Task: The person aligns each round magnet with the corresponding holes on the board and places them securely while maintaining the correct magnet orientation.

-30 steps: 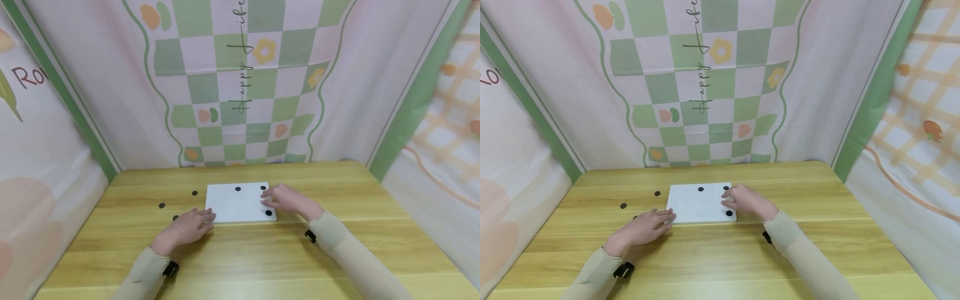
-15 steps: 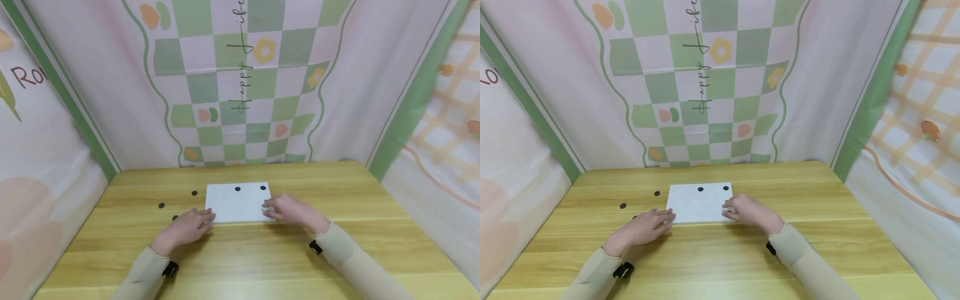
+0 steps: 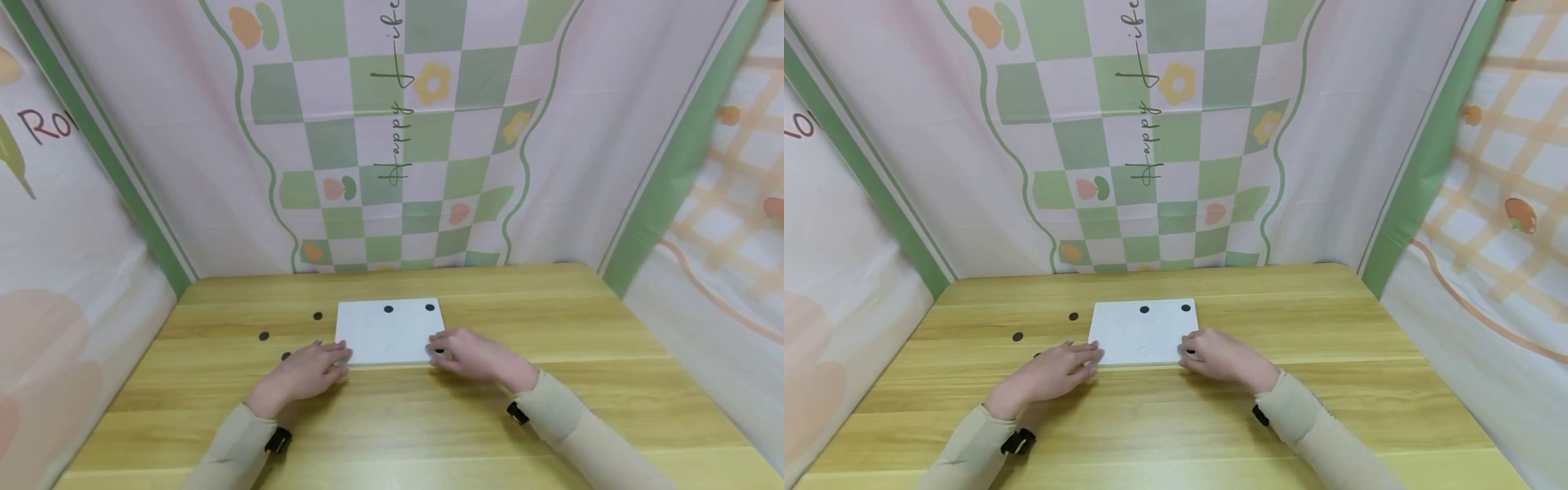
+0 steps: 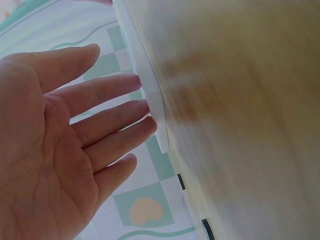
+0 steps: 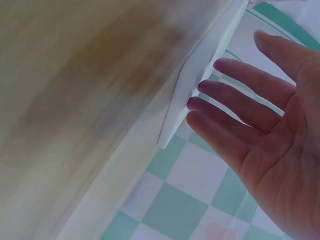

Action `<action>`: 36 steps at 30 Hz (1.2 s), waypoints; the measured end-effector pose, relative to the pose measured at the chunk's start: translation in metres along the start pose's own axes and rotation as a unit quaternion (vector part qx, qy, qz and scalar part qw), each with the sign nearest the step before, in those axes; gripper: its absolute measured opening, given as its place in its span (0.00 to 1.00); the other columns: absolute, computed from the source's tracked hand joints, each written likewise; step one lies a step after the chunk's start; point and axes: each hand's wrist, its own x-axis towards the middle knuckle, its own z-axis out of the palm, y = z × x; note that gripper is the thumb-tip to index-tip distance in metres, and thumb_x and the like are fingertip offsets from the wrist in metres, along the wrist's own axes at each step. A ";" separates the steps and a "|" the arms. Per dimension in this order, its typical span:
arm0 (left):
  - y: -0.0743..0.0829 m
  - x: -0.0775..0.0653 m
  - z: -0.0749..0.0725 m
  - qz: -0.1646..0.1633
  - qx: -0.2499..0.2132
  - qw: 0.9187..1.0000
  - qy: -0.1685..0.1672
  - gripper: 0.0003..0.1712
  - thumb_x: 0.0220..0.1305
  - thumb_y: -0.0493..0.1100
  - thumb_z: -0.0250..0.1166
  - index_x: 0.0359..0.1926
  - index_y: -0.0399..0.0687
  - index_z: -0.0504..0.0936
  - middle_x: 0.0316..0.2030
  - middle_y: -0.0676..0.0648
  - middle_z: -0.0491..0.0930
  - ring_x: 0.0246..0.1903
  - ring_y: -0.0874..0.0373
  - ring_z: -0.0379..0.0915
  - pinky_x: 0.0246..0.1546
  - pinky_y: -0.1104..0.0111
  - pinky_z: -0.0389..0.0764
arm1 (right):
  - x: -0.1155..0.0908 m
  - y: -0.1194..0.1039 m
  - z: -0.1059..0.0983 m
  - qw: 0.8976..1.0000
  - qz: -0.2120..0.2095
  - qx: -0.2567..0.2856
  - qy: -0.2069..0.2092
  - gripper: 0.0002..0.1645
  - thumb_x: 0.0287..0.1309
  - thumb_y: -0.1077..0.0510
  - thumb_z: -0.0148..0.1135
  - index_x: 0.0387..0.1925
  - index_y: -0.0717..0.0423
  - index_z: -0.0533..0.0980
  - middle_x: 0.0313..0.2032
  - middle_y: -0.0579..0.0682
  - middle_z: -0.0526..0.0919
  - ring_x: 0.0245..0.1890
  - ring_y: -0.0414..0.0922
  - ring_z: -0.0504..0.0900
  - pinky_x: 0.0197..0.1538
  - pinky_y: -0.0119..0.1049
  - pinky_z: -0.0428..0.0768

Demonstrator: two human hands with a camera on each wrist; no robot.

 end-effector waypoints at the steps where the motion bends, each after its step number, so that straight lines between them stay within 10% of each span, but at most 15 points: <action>1: 0.000 0.000 0.000 0.000 0.000 1.000 0.000 0.25 0.72 0.50 0.50 0.64 0.42 0.71 0.66 0.40 0.66 0.66 0.45 0.62 0.70 0.48 0.56 | 0.000 0.000 0.001 1.000 0.000 -0.001 0.000 0.14 0.63 0.58 0.59 0.46 0.62 0.81 0.50 0.62 0.81 0.51 0.54 0.81 0.52 0.44 0.82; 36: 0.000 0.000 0.001 -0.003 -0.004 1.000 -0.001 0.25 0.72 0.50 0.50 0.64 0.43 0.70 0.67 0.40 0.65 0.67 0.46 0.61 0.70 0.49 0.56 | 0.000 -0.001 0.011 0.998 -0.045 -0.039 0.024 0.06 0.59 0.61 0.62 0.38 0.59 0.80 0.49 0.64 0.82 0.53 0.57 0.80 0.51 0.43 0.82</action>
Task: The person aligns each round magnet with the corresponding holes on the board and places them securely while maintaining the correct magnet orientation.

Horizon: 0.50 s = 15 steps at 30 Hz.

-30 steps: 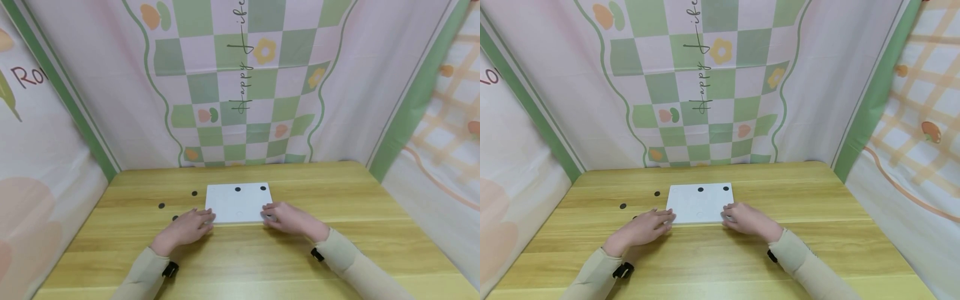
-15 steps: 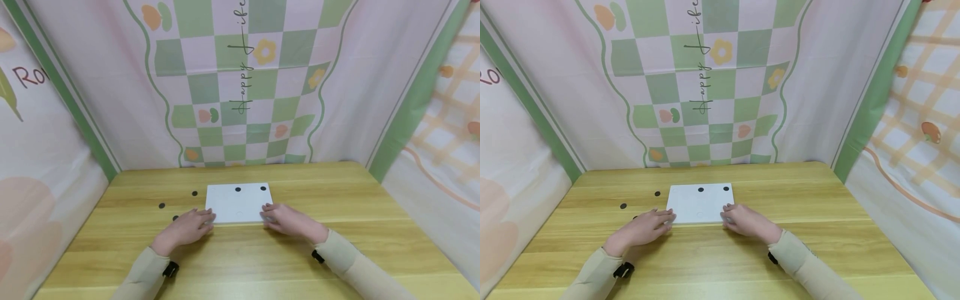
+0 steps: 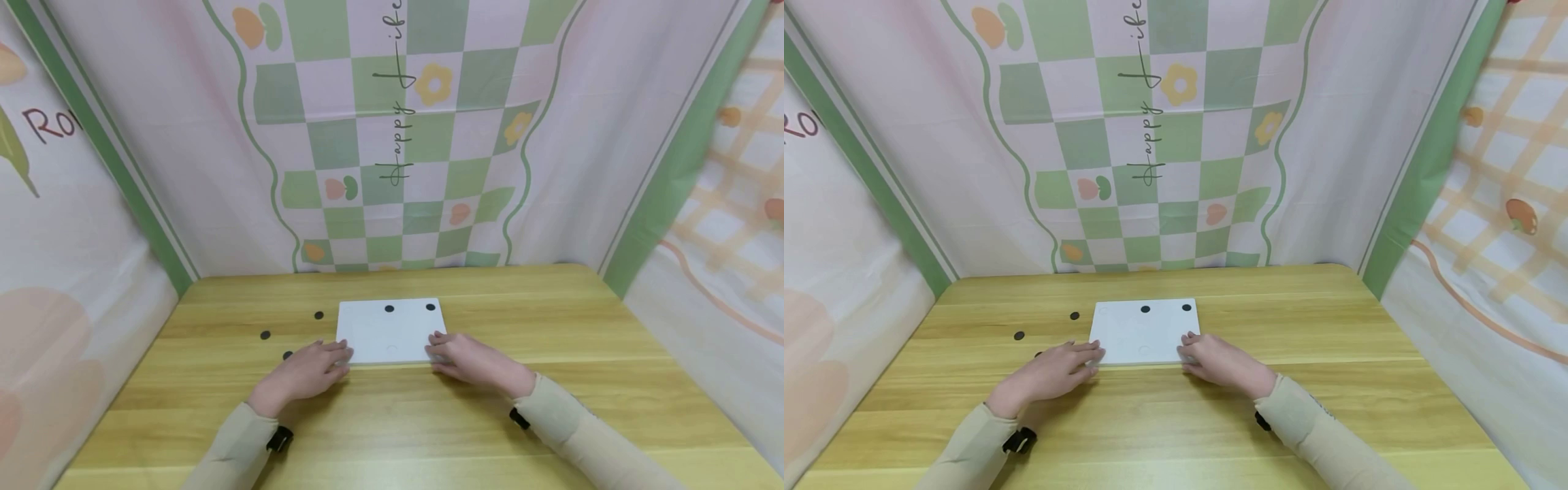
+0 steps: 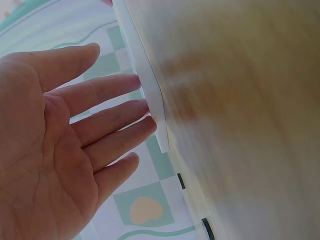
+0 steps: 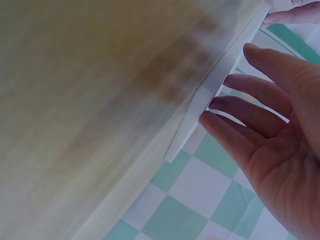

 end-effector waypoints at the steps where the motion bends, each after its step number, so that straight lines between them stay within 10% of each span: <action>1: 0.000 0.000 0.000 0.000 0.000 1.000 0.000 0.25 0.72 0.49 0.50 0.64 0.43 0.70 0.67 0.40 0.65 0.67 0.46 0.61 0.70 0.49 0.56 | 0.000 0.000 0.000 1.000 0.000 0.001 0.001 0.06 0.59 0.62 0.62 0.38 0.59 0.80 0.49 0.63 0.82 0.53 0.57 0.80 0.51 0.42 0.82; 15: -0.006 0.001 -0.003 -0.007 0.004 0.999 0.035 0.21 0.69 0.46 0.56 0.60 0.45 0.76 0.59 0.43 0.75 0.59 0.48 0.71 0.60 0.53 0.73 | 0.002 0.001 0.001 1.000 0.007 0.004 -0.007 0.02 0.57 0.63 0.64 0.32 0.56 0.77 0.48 0.63 0.82 0.53 0.56 0.80 0.49 0.41 0.83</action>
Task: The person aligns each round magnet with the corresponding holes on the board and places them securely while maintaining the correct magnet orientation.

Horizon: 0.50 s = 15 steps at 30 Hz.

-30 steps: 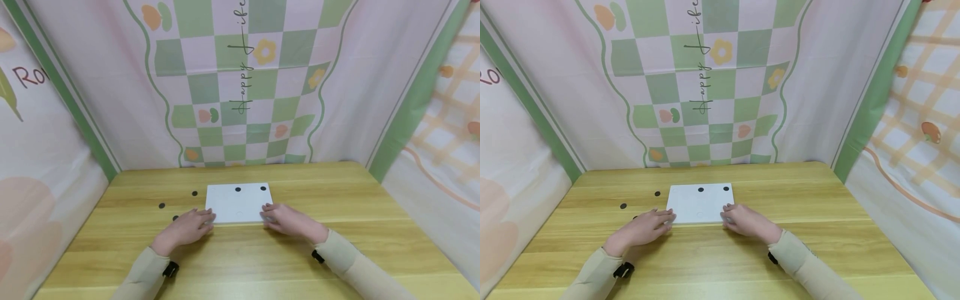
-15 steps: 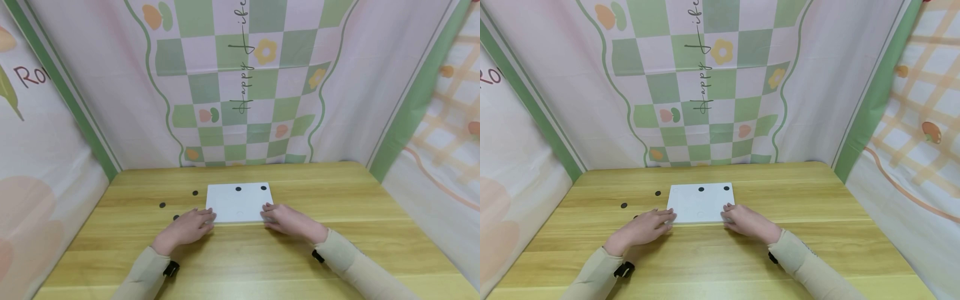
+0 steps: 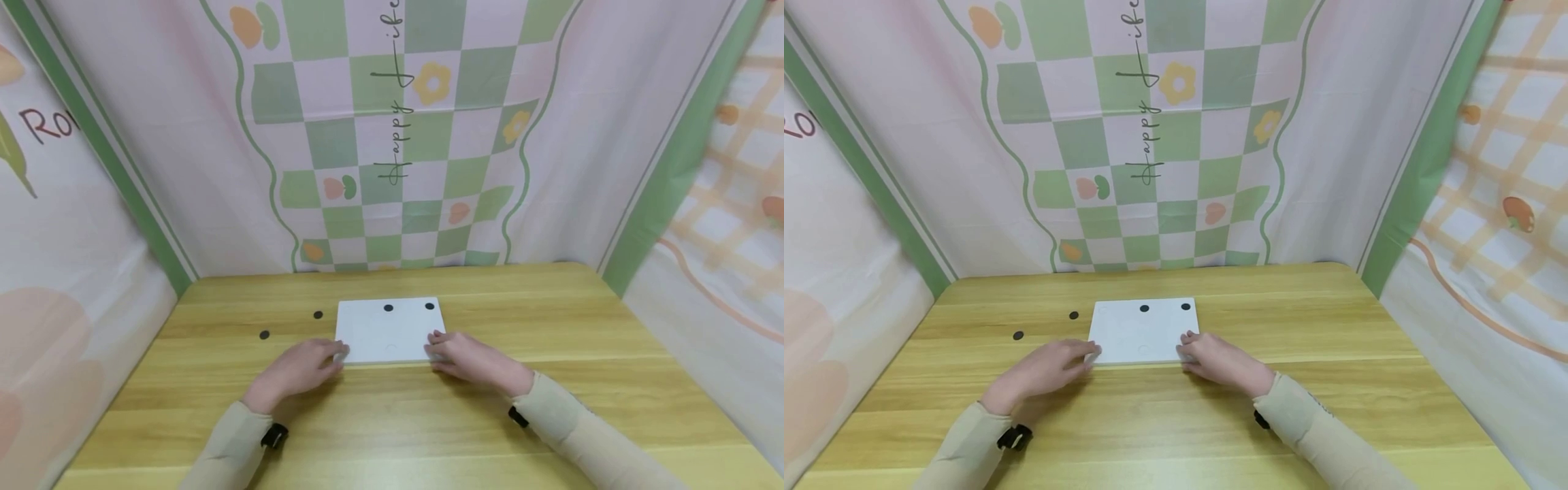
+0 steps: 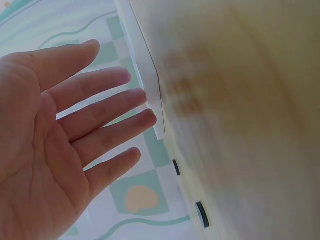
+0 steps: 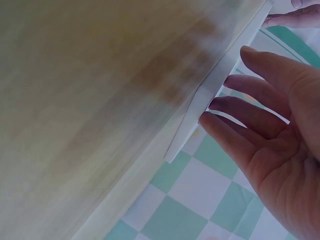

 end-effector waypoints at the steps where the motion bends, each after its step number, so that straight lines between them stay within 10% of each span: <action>1: -0.001 0.000 -0.001 0.000 0.003 1.000 0.007 0.21 0.68 0.46 0.56 0.59 0.45 0.76 0.57 0.43 0.77 0.57 0.48 0.73 0.59 0.54 0.75 | 0.000 0.000 0.000 1.000 0.002 0.000 -0.001 0.02 0.58 0.63 0.64 0.32 0.56 0.77 0.48 0.63 0.82 0.53 0.56 0.80 0.49 0.41 0.83; 15: -0.019 -0.004 -0.012 -0.005 -0.006 0.998 0.063 0.18 0.62 0.43 0.65 0.52 0.44 0.81 0.50 0.45 0.81 0.52 0.50 0.77 0.54 0.57 0.78 | 0.001 0.001 0.000 1.000 0.000 -0.001 0.003 0.02 0.57 0.65 0.63 0.32 0.58 0.77 0.48 0.64 0.82 0.52 0.56 0.80 0.49 0.41 0.83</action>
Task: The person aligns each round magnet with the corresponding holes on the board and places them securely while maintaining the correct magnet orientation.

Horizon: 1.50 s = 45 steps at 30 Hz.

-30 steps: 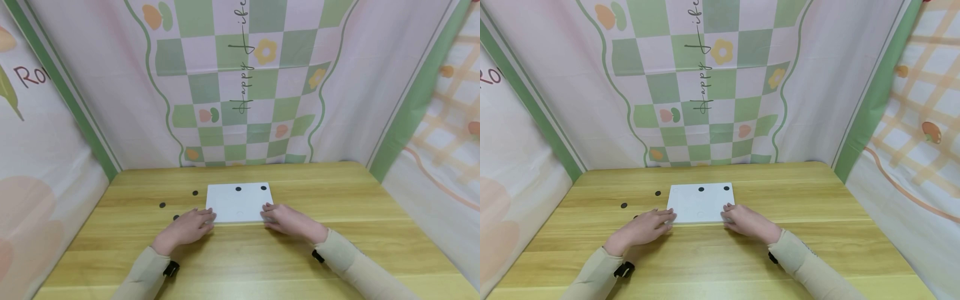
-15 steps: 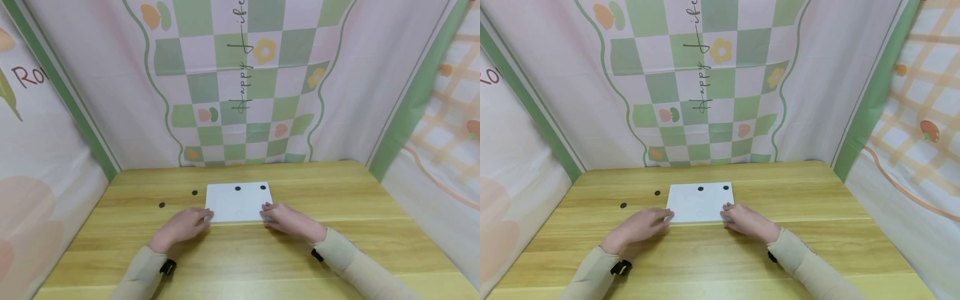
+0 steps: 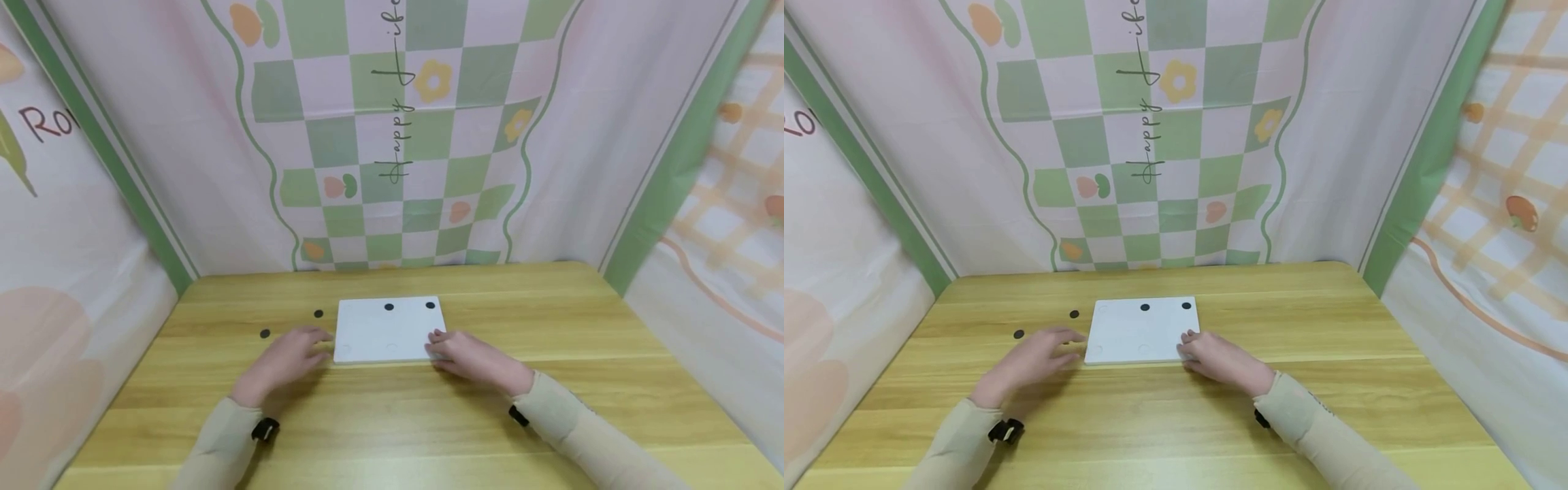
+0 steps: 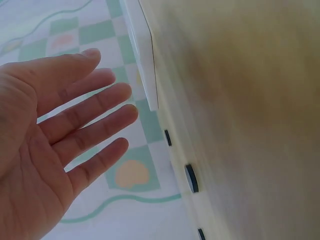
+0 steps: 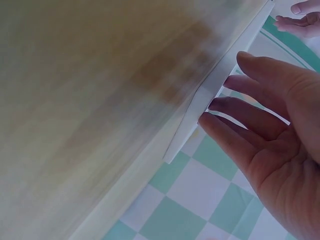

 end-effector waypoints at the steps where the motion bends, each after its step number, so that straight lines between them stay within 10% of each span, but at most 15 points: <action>1: -0.002 0.000 -0.001 -0.001 -0.001 1.000 0.004 0.17 0.61 0.43 0.65 0.51 0.43 0.81 0.49 0.46 0.81 0.51 0.50 0.77 0.53 0.57 0.79 | 0.000 0.000 0.000 1.000 0.001 0.000 0.000 0.02 0.57 0.65 0.63 0.34 0.58 0.78 0.48 0.65 0.82 0.52 0.56 0.80 0.49 0.42 0.83; 45: -0.078 -0.023 -0.019 -0.063 -0.086 0.994 -0.005 0.15 0.47 0.38 0.74 0.39 0.48 0.83 0.36 0.52 0.79 0.34 0.59 0.72 0.31 0.72 0.76 | -0.001 0.000 -0.002 1.000 0.020 -0.003 -0.006 0.15 0.56 0.66 0.63 0.47 0.64 0.79 0.51 0.67 0.79 0.53 0.59 0.79 0.51 0.45 0.82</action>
